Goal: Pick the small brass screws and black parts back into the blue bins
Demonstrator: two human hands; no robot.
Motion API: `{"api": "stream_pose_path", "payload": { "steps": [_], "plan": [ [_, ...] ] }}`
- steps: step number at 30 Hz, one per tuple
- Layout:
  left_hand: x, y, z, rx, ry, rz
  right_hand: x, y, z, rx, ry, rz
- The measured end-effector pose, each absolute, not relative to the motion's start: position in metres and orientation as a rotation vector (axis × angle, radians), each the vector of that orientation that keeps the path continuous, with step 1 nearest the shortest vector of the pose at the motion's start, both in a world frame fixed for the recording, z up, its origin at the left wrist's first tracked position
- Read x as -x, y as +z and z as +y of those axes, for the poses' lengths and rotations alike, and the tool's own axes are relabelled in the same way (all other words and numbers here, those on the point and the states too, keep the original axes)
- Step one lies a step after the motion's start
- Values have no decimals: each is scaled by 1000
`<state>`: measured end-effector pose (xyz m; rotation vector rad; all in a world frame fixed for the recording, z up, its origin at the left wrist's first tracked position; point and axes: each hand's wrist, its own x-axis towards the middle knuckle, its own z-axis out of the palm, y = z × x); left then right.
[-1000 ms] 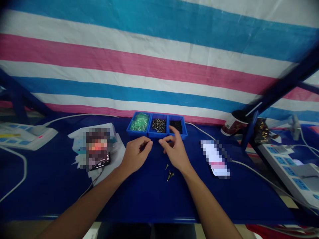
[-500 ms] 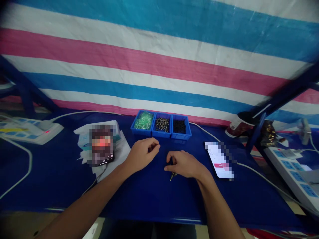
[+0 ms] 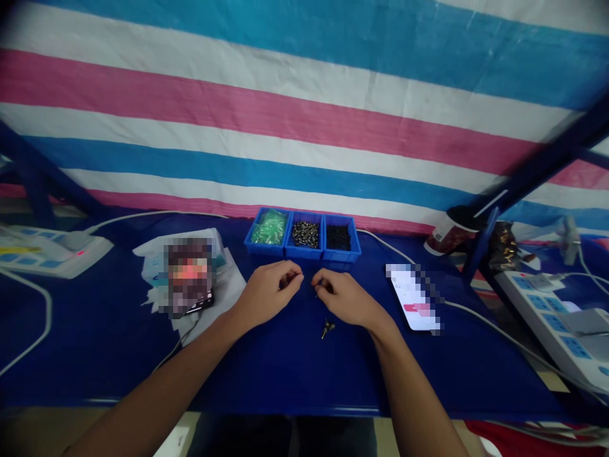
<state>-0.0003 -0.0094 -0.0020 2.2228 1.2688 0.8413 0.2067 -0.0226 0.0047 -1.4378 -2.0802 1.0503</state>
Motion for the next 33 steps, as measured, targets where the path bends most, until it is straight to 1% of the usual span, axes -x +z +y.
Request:
{"api": "stream_pose_path", "payload": {
  "steps": [7,16,23,30,33],
  "plan": [
    [1,0,-12,-2310,888,1015,-190,0,-20,1168,1296,-1578],
    [2,-2,-6,-2218,1087,1015,-174,-10,-20,1084,1360,-1382],
    [2,-2,-7,-2248,1171,1036,-174,2,-24,1168,1249,-1421],
    [1,-3,-8,-2240,1136,1000,-170,3,-30,1331,927,-1709],
    [0,-1,-8,-2217,1113,989,-170,6,-30,1330,869,-1806]
  ]
}}
